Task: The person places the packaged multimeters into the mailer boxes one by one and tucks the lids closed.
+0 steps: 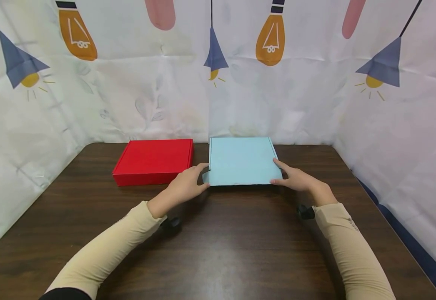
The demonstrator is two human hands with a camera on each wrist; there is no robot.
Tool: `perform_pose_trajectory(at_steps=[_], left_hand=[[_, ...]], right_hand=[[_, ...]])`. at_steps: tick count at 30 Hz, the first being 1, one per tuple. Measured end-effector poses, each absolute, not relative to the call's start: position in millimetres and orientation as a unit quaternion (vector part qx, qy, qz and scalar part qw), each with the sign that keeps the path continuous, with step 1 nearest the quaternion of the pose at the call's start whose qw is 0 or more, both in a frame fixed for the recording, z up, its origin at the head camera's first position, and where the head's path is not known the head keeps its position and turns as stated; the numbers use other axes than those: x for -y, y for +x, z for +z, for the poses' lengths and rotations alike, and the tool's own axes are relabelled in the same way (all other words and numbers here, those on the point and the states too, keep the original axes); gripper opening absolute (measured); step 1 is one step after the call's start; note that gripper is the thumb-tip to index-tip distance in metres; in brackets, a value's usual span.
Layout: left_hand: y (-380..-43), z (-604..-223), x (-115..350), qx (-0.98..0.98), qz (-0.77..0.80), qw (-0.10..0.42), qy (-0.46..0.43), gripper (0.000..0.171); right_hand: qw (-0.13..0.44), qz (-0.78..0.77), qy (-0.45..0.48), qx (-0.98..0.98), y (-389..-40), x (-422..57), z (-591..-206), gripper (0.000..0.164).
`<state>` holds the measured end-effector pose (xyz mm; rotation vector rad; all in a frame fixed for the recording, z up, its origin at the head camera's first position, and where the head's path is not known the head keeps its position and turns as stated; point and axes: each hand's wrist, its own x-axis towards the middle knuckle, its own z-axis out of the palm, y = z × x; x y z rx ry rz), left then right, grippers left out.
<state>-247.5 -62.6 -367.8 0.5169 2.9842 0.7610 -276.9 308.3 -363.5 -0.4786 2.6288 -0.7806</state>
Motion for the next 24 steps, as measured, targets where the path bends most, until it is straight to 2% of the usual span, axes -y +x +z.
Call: perform_pose_trajectory(at_steps=[15,24], left_hand=[[-257.4,-373.4,57.4,-0.952,0.255,0.036,0.167,0.072],[-257.5,-372.1,50.2,-0.948,0.264,0.03,0.177,0.064]], right_hand=[[0.18,-0.267,-0.171,-0.931,-276.2,-307.6,-361.9,0.095],[0.188,-0.273,-0.174,-0.927,-276.3,-308.0,-358.9,0.095]])
